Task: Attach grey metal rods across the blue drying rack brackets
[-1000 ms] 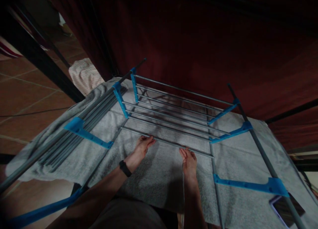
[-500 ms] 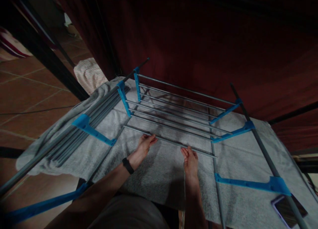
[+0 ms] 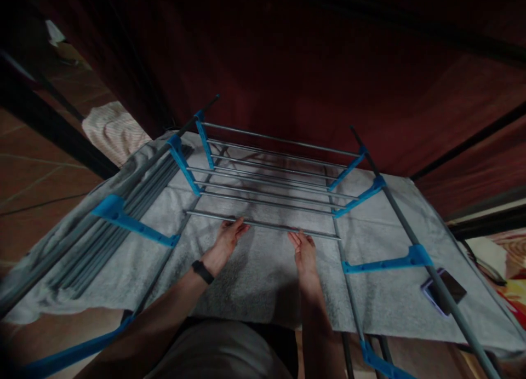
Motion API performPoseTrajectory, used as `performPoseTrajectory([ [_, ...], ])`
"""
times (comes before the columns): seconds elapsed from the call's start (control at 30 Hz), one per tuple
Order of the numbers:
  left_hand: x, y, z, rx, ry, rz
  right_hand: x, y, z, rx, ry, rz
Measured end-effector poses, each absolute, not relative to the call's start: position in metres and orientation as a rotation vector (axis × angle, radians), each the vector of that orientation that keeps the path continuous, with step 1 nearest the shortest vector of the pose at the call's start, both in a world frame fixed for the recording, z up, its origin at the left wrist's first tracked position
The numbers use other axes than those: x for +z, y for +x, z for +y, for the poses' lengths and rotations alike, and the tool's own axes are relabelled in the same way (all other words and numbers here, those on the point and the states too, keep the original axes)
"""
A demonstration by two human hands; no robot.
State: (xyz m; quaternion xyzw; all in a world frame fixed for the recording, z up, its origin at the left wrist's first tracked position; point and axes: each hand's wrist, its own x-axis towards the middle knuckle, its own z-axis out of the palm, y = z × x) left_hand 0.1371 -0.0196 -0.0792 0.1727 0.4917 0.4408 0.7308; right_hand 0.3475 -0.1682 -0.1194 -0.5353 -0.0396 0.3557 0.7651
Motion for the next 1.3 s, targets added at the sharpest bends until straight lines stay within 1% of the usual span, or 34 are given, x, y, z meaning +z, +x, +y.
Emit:
performPoseTrajectory([
  [0.47, -0.075, 0.134, -0.015, 0.898, 0.344, 1.072, -0.109, 0.346, -0.154, 0.78, -1.179, 0.061],
  [0.73, -0.076, 0.134, -0.014, 0.935, 0.344, 1.095, -0.107, 0.352, -0.161, 0.773, -1.02, 0.076],
  [1.1, -0.075, 0.137, -0.012, 0.907, 0.36, 1.145, -0.106, 0.415, -0.198, 0.574, -1.101, 0.13],
  [1.3, -0.076, 0.136, -0.018, 0.916, 0.359, 1.158, -0.116, 0.43, -0.21, 0.502, -1.138, 0.129],
])
